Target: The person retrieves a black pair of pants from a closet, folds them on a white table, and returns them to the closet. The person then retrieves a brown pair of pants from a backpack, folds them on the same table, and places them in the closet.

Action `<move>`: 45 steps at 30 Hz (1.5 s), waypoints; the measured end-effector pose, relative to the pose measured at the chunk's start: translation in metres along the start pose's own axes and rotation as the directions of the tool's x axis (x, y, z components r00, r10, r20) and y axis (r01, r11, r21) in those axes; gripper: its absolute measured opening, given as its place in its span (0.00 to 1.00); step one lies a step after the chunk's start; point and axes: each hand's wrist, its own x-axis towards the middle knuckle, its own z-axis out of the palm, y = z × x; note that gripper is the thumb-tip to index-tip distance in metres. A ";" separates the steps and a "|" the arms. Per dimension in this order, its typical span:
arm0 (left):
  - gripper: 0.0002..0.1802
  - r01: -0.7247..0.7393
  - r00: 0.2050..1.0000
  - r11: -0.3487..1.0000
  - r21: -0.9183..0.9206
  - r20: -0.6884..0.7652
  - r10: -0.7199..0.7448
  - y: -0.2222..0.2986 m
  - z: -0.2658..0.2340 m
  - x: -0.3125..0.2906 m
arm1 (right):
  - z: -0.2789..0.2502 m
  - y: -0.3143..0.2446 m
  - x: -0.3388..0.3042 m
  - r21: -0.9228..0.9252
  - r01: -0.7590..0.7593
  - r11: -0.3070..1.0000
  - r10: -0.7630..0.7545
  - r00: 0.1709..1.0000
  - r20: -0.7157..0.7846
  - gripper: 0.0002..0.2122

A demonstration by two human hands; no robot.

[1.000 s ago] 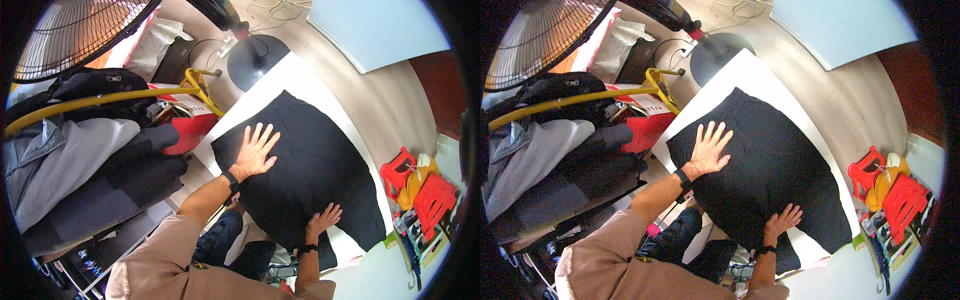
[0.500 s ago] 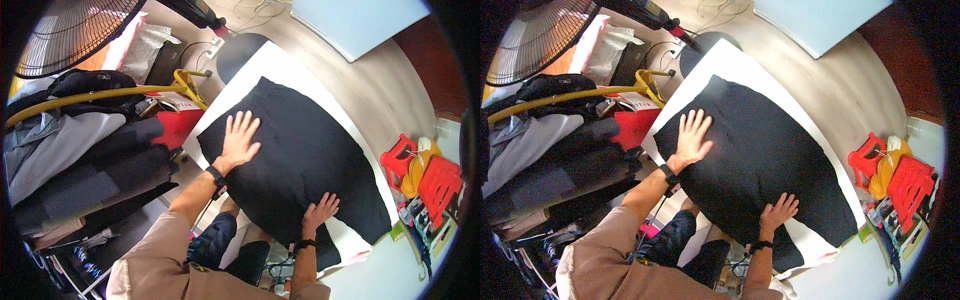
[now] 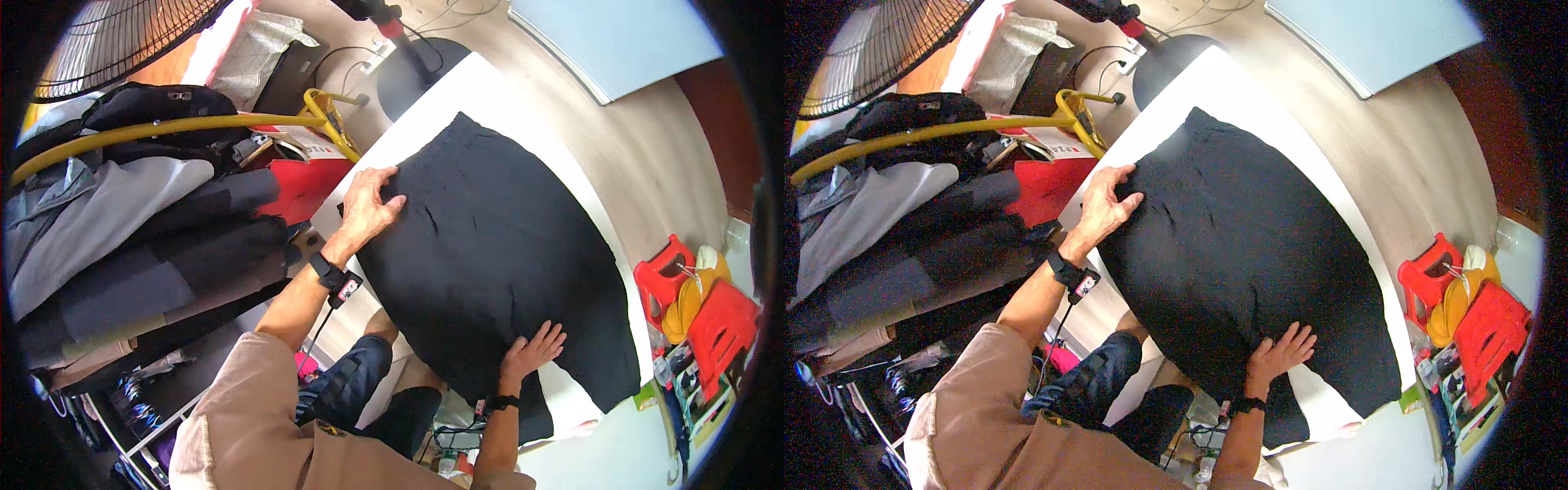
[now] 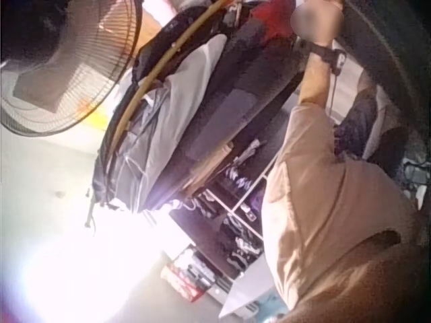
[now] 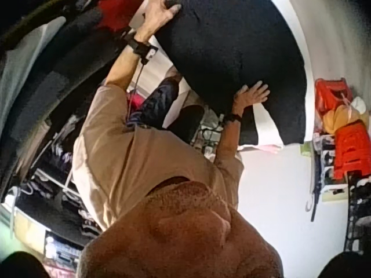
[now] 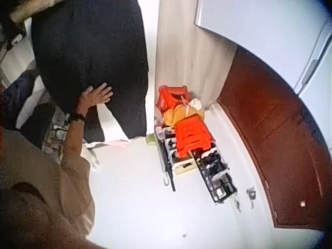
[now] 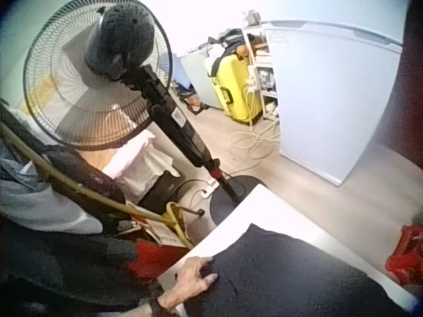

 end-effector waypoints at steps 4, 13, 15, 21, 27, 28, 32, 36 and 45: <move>0.21 0.038 0.999 0.999 -0.008 0.028 -0.038 0.004 -0.006 0.006 | 0.002 -0.004 0.000 -0.006 -0.002 1.000 0.002 1.000 -0.011 0.26; 0.07 0.451 0.820 0.703 -0.550 0.567 -0.083 -0.017 -0.015 0.019 | 0.004 -0.001 -0.001 -0.009 0.022 1.000 -0.023 0.996 -0.083 0.28; 0.07 0.527 0.796 0.596 -0.606 0.597 -0.097 -0.018 -0.021 0.022 | 0.001 -0.003 0.000 -0.012 0.018 1.000 -0.019 0.997 -0.070 0.28; 0.09 0.526 0.787 0.559 -0.641 0.616 -0.034 -0.023 -0.028 0.029 | 0.002 -0.001 0.000 -0.016 0.026 1.000 -0.027 0.997 -0.079 0.28; 0.10 0.509 0.802 0.539 -0.671 0.597 -0.014 -0.028 -0.028 0.039 | 0.001 -0.004 0.001 -0.004 0.014 1.000 -0.014 0.999 -0.050 0.28; 0.10 0.513 0.808 0.527 -0.677 0.588 -0.032 -0.030 -0.027 0.041 | 0.001 -0.003 0.001 -0.012 0.012 1.000 -0.012 0.999 -0.046 0.28; 0.11 0.573 0.698 0.564 -0.594 0.715 0.043 -0.056 -0.033 0.052 | -0.002 -0.005 0.002 0.010 0.022 1.000 -0.021 0.999 -0.046 0.28; 0.22 0.513 0.633 0.689 -0.513 0.768 0.100 -0.047 -0.039 0.052 | -0.004 -0.004 0.002 0.001 0.018 1.000 -0.018 0.999 -0.039 0.28; 0.08 0.390 0.806 0.829 -0.400 0.583 -0.097 -0.055 -0.019 0.041 | 0.002 -0.002 0.000 0.016 0.036 0.999 -0.035 0.999 -0.041 0.26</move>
